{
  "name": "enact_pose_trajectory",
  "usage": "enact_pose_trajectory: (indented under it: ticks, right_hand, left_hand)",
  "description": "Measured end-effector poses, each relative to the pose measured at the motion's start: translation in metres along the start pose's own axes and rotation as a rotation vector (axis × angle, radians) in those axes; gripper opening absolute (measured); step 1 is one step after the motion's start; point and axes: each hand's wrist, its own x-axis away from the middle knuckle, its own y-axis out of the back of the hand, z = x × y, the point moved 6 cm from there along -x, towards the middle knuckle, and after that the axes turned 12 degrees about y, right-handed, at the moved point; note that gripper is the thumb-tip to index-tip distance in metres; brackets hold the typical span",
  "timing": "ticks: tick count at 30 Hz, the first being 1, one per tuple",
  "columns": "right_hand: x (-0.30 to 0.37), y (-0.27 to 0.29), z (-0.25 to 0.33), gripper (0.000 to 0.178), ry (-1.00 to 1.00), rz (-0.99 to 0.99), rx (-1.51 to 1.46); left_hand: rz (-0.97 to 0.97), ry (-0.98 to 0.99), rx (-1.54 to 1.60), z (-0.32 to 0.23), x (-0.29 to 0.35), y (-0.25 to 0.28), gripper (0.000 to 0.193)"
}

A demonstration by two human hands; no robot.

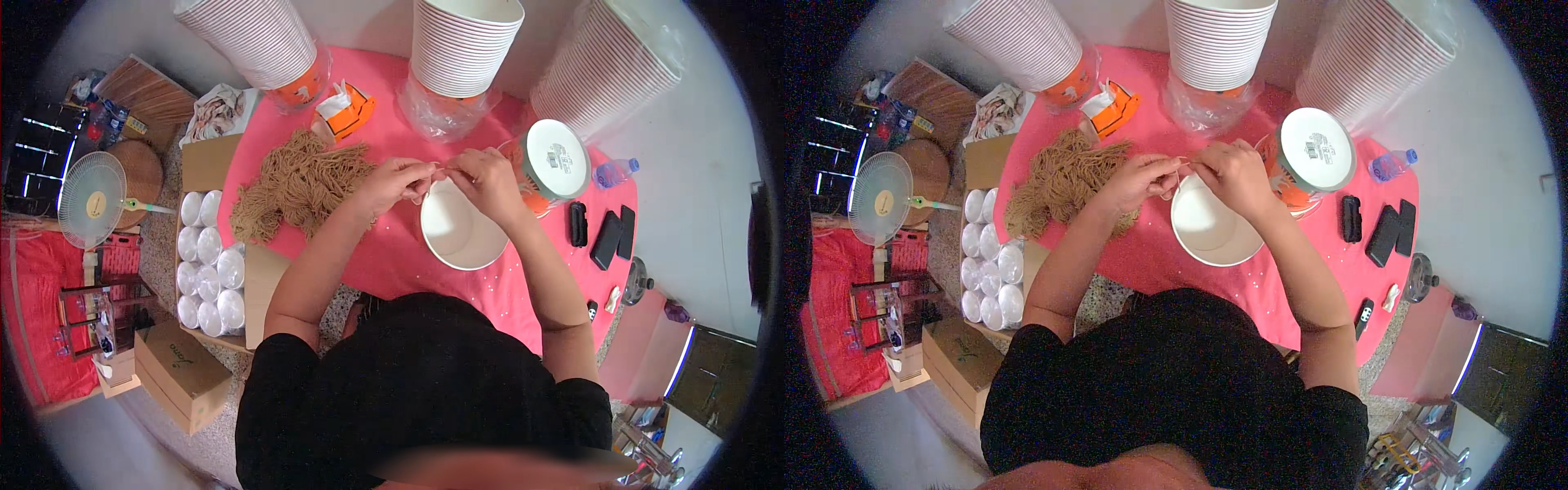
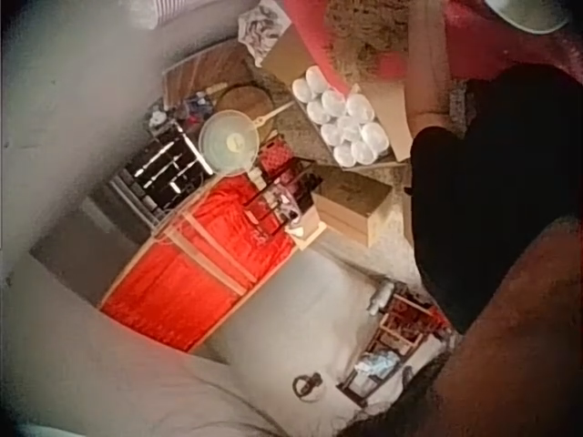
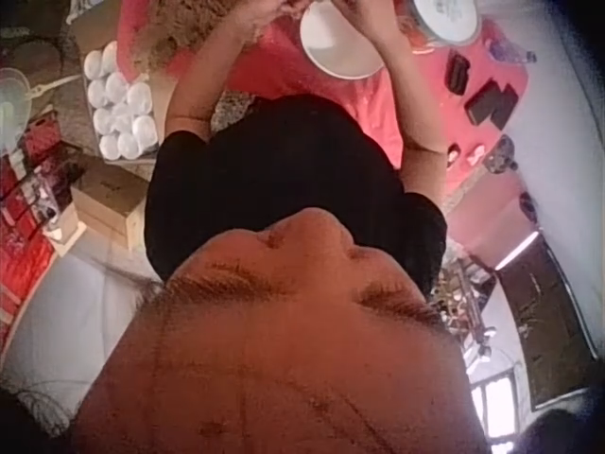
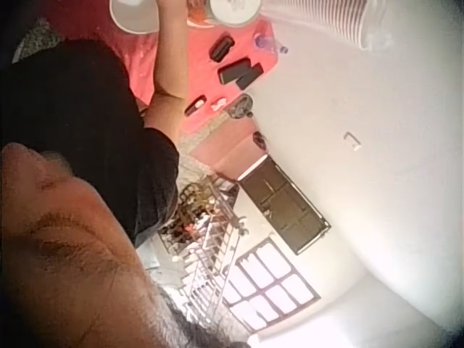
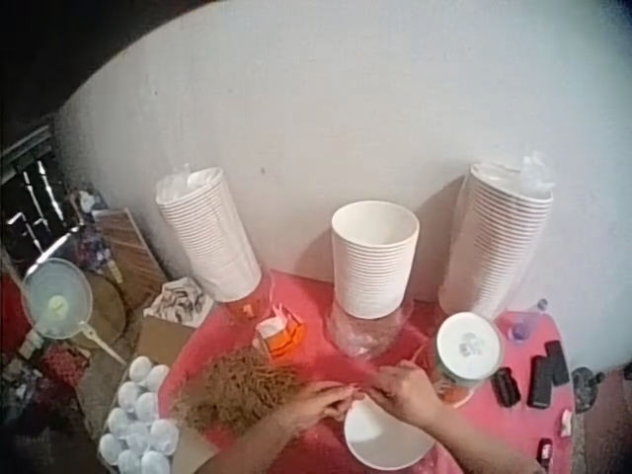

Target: Attaching string handles to paper buckets and stacking them.

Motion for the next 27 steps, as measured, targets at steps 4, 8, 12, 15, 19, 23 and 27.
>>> enact_pose_trajectory:
  ticks: [4, 8, 12, 15, 19, 23, 27]
  right_hand:
    - [-0.001, 0.002, 0.009, 0.012, 0.083, 0.118, 0.059]
    - [-0.003, 0.002, 0.017, 0.011, 0.147, 0.177, 0.106]
    - [-0.008, 0.001, 0.019, 0.010, 0.179, 0.210, 0.111]
    - [-0.014, -0.007, 0.018, 0.009, 0.192, 0.221, 0.081]
    - [-0.017, -0.020, 0.007, 0.008, 0.131, 0.182, -0.027]
    - [-0.014, -0.029, 0.002, 0.009, 0.036, 0.246, -0.061]
    - [-0.011, -0.034, -0.003, 0.010, -0.012, 0.231, -0.093]
  left_hand:
    - [-0.244, -0.038, -0.055, -0.004, 0.006, 0.009, 0.027]
    - [-0.294, -0.149, -0.045, -0.001, 0.007, 0.019, 0.020]
    - [-0.328, -0.189, -0.381, 0.005, 0.009, 0.026, 0.016]
    - [-0.345, -0.205, -0.352, 0.012, 0.005, 0.028, 0.015]
    - [-0.285, -0.193, -0.288, 0.017, 0.003, 0.026, 0.015]
    - [-0.255, -0.134, -0.010, 0.028, 0.004, 0.026, 0.014]
    - [-0.250, -0.120, -0.061, 0.024, 0.008, 0.019, 0.013]
